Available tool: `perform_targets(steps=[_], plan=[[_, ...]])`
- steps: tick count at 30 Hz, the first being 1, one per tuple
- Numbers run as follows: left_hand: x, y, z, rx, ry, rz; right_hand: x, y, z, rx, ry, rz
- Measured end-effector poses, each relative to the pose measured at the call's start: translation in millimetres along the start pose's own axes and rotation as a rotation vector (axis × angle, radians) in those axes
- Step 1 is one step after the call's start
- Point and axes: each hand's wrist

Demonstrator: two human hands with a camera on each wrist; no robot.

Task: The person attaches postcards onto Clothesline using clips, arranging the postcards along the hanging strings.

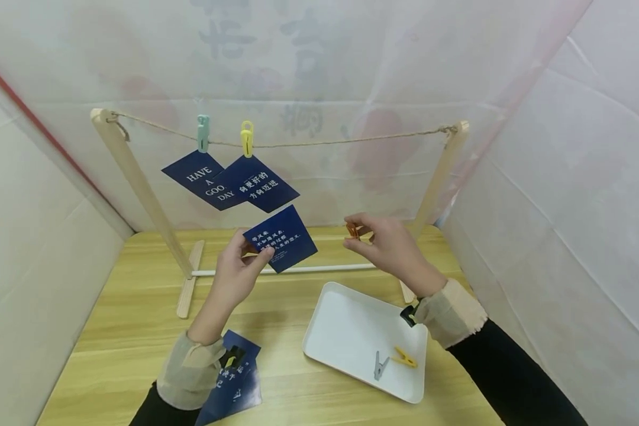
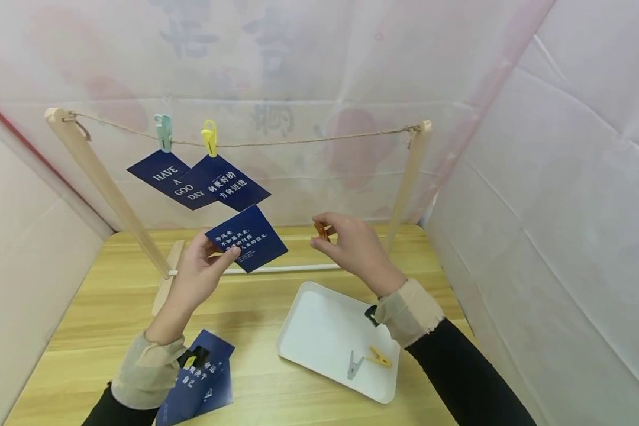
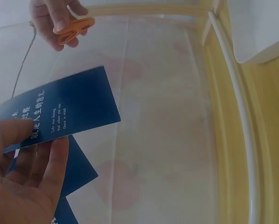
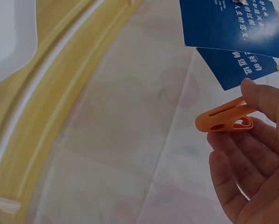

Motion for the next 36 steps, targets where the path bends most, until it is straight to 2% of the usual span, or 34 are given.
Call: perform_targets(steps=[7,17,23,28,36], plan=[[0.4,-4.4,0.9,-0.003,0.040,0.042,-13,-17,-8,0.009,-0.003,-0.044],[6.0,-16.6,6.6,0.007,0.102,0.060,-26,-36,-21,0.033,-0.021,-0.087],[11.7,-24.5,9.0,0.009,0.107,0.053,-30,-43,-27,0.061,-0.036,-0.131],[11.8,-31.9,8.6,0.011,0.108,0.040,-34,-50,-30,0.053,-0.017,-0.134],[11.3,-39.5,8.4,0.012,0.120,0.080,-36,-64,-36,0.064,0.013,-0.156]])
Point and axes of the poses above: each hand's wrist, its own y-axis away from the middle knuckle, its own z-axis out of the palm, x = y × z, and after that the axes turned 6 degrees about x, right-handed
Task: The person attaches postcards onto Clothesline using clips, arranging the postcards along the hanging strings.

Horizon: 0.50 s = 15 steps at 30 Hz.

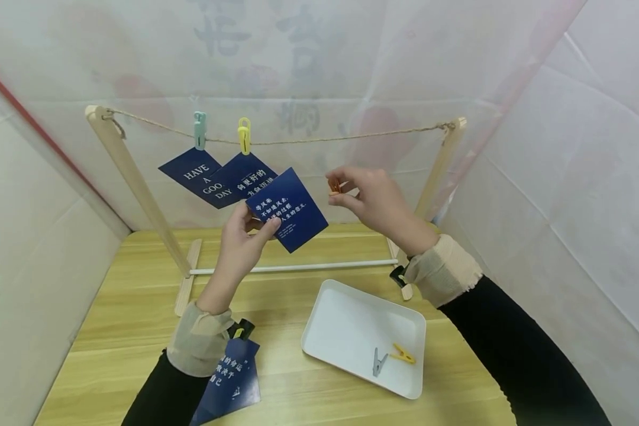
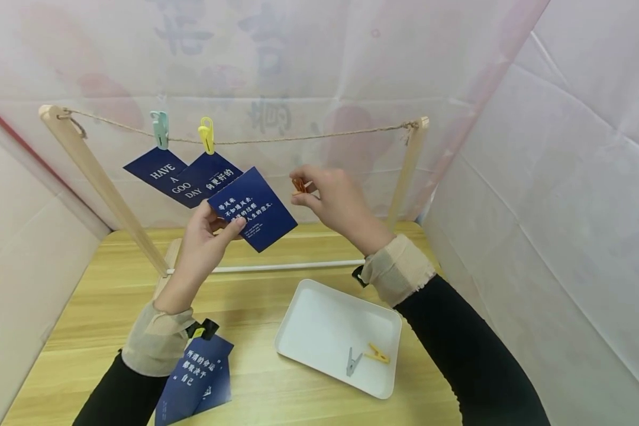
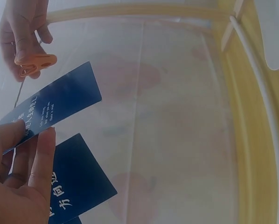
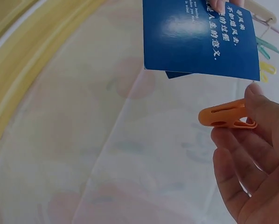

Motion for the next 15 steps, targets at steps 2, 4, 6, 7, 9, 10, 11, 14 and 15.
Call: perform_targets(steps=[2,4,6,7,9,10,11,14,15], plan=[[-0.3,-1.6,0.1,0.000,0.010,0.008,-1,-3,-2,-0.008,0.005,-0.002],[-0.8,-2.8,0.1,-0.001,0.011,0.012,-2,-5,-3,-0.016,0.006,-0.001],[-1.3,-4.3,0.1,-0.001,0.012,0.013,-4,-8,-3,-0.016,0.008,-0.004],[-1.7,-5.0,0.1,0.000,0.010,0.014,-4,-9,-3,-0.012,0.007,-0.006],[-2.1,-6.1,0.0,0.004,0.001,0.016,-5,-12,-3,0.012,-0.005,-0.012],[2.2,-5.8,0.2,0.007,-0.010,0.012,-5,-14,-3,0.035,-0.015,-0.015],[7.0,-5.4,0.4,0.008,-0.021,0.008,-4,-16,-3,0.065,-0.024,-0.021],[8.6,-7.4,1.1,0.014,-0.041,-0.004,-4,-20,-3,0.162,-0.063,-0.031],[8.8,-8.3,1.3,0.015,-0.041,-0.008,-5,-22,-4,0.195,-0.073,-0.037]])
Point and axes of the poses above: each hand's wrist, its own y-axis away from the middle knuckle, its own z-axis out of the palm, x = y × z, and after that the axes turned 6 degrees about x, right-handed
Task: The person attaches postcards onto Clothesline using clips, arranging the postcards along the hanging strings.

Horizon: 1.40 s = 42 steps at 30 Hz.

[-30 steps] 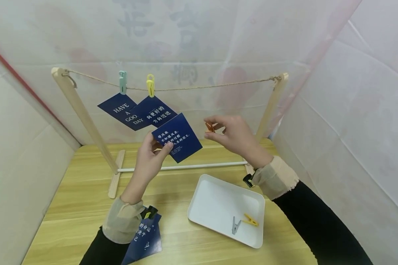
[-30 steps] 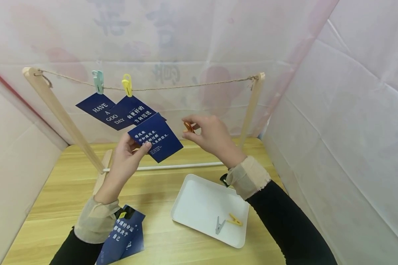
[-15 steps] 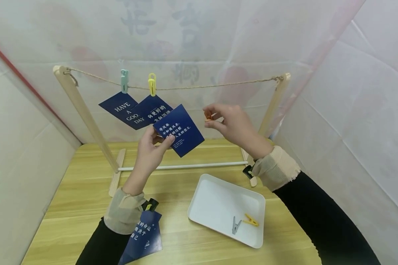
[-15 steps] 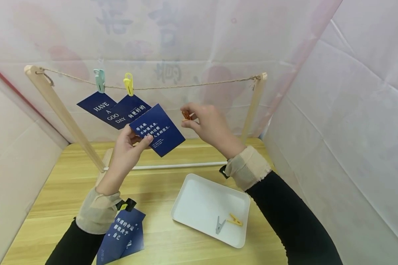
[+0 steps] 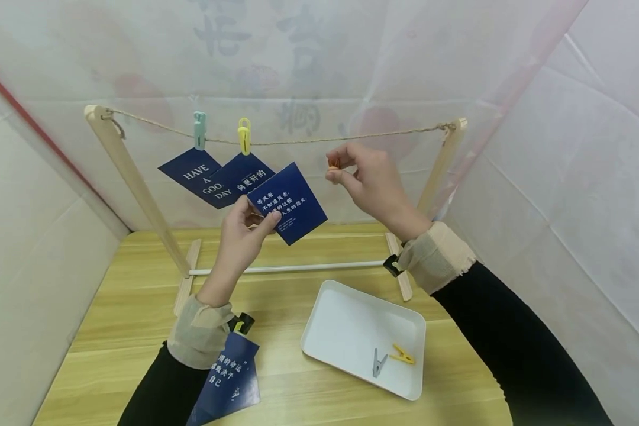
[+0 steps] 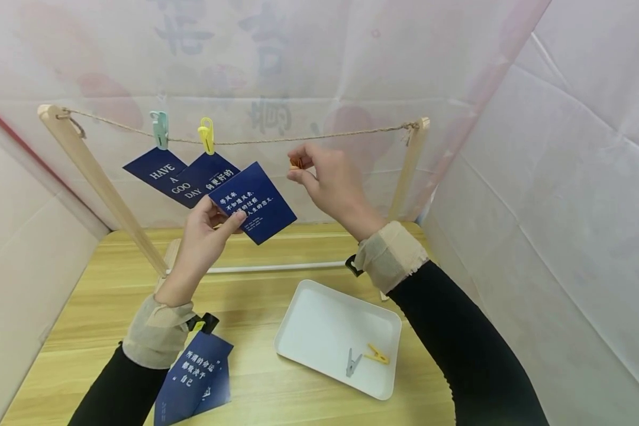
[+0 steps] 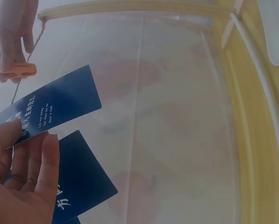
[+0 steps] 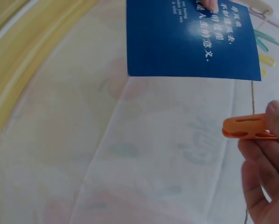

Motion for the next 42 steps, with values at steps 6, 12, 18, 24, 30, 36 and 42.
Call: perform_targets(steps=[6,12,18,24,30,36,42], plan=[[-12.3,-5.2,-0.1,0.010,0.038,-0.023,-5,-7,2,0.105,-0.078,-0.026],[-12.9,-8.0,0.6,0.011,0.097,-0.038,-8,-14,5,0.139,-0.087,-0.028],[-10.9,-9.6,2.1,0.009,0.141,-0.069,-6,-22,9,0.176,-0.223,0.053],[-10.2,-11.7,3.9,0.023,0.157,-0.099,-11,-32,9,0.222,-0.393,0.192],[-12.5,-16.7,6.5,0.022,0.170,-0.114,-33,-41,4,0.233,-0.468,0.265],[-13.6,-19.2,9.4,0.026,0.171,-0.126,-43,-47,6,0.174,-0.575,0.329],[-13.0,-19.4,11.1,0.027,0.169,-0.132,-40,-53,12,0.180,-0.562,0.361]])
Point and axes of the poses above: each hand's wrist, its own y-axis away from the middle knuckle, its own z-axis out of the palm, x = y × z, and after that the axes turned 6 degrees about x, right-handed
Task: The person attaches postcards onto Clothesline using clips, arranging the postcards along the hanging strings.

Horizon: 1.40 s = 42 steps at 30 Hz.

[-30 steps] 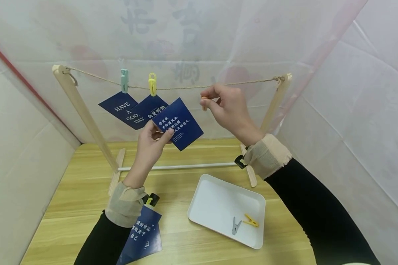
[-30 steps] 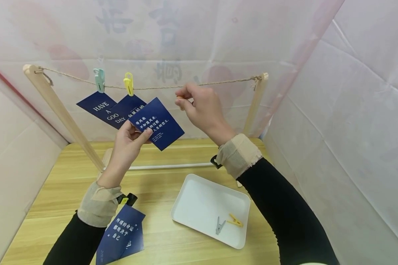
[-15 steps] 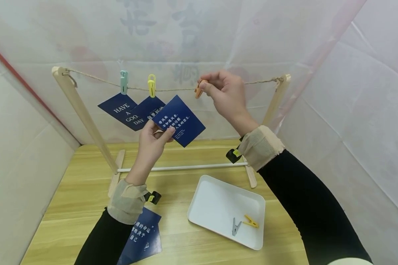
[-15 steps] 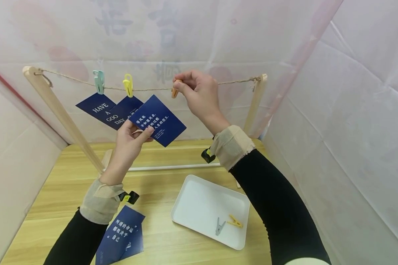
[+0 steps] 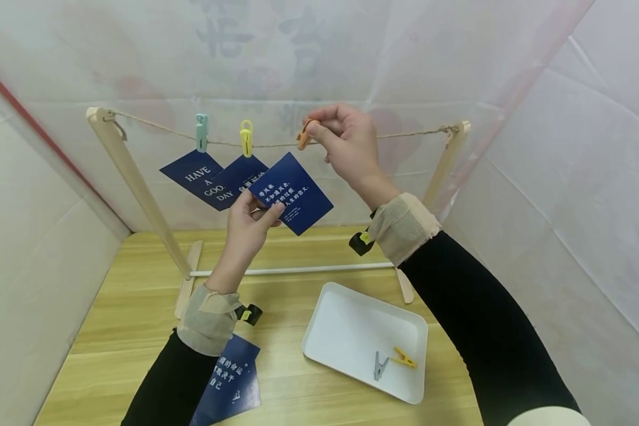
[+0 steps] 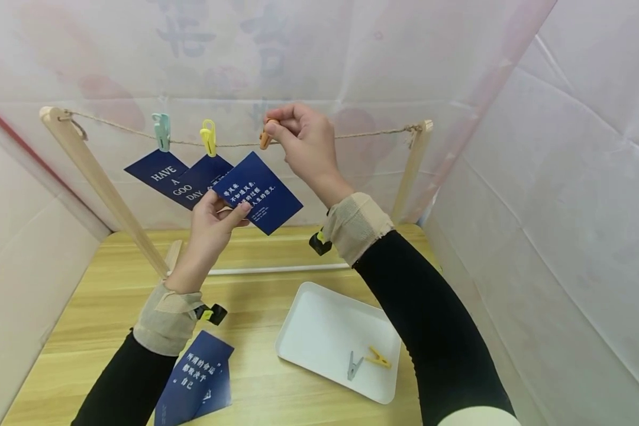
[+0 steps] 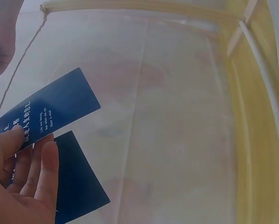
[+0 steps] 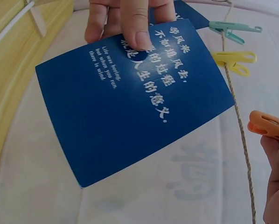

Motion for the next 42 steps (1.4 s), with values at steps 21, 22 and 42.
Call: perform_targets(steps=[21,22,42], plan=[[0.1,-4.2,1.3,-0.003,-0.060,-0.004,1,-6,10,-0.006,0.057,0.025],[-0.3,-4.3,1.0,-0.003,-0.066,-0.006,3,-7,11,-0.008,0.063,0.030],[-5.8,-5.7,3.7,-0.015,-0.066,-0.022,26,-14,15,-0.122,0.228,0.029]])
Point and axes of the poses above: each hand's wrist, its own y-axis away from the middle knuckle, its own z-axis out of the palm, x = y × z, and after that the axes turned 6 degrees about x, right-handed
